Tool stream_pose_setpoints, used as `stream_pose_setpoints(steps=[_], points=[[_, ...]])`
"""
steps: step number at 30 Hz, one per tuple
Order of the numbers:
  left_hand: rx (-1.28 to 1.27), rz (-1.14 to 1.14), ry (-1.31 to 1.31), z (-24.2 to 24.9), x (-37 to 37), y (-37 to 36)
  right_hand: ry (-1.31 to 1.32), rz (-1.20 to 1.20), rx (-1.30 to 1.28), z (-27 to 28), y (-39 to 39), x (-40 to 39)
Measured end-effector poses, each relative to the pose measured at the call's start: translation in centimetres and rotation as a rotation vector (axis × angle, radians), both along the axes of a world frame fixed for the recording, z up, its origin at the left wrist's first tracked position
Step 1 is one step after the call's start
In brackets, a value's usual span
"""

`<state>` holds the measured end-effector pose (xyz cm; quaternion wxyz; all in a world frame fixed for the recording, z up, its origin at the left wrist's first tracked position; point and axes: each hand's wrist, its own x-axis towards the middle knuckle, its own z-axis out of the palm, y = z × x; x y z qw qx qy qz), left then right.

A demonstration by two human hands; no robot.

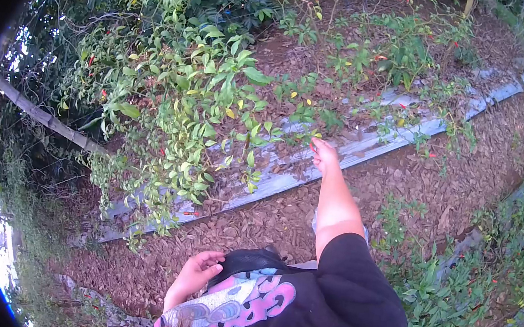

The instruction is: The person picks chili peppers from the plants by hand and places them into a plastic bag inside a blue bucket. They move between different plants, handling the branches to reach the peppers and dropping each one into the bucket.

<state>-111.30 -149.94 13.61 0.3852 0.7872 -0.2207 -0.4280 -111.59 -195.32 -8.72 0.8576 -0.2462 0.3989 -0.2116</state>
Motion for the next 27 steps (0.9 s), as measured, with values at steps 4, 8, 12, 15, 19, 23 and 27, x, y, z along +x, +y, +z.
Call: stream_pose_setpoints(steps=[4, 8, 12, 15, 19, 23, 27], points=[[-0.037, 0.033, 0.044, -0.7, 0.0, -0.3, 0.073, 0.100, -0.005, 0.1, -0.4, 0.8], [-0.076, -0.020, 0.061, -0.4, 0.8, -3.3, 0.258, 0.155, -0.174, 0.7, 0.1, 0.6], [-0.112, -0.132, 0.103, -3.0, 2.6, -9.8, 0.128, 0.093, -0.284, 2.8, 1.9, -1.6], [-0.200, -0.191, 0.196, -6.5, 2.9, -17.3, 0.107, 0.152, -0.359, 5.6, 4.1, -4.4], [-0.232, 0.093, 0.317, -10.3, 2.6, -26.7, 0.049, 0.218, -0.315, 9.4, 7.1, -7.4], [-0.419, 0.139, 0.583, -11.8, 2.2, -30.4, -0.023, 0.194, -0.262, 10.7, 7.5, -9.6], [-0.457, 0.100, 0.664, -11.8, 1.0, -32.2, -0.041, 0.178, -0.246, 11.7, 6.9, -11.5]])
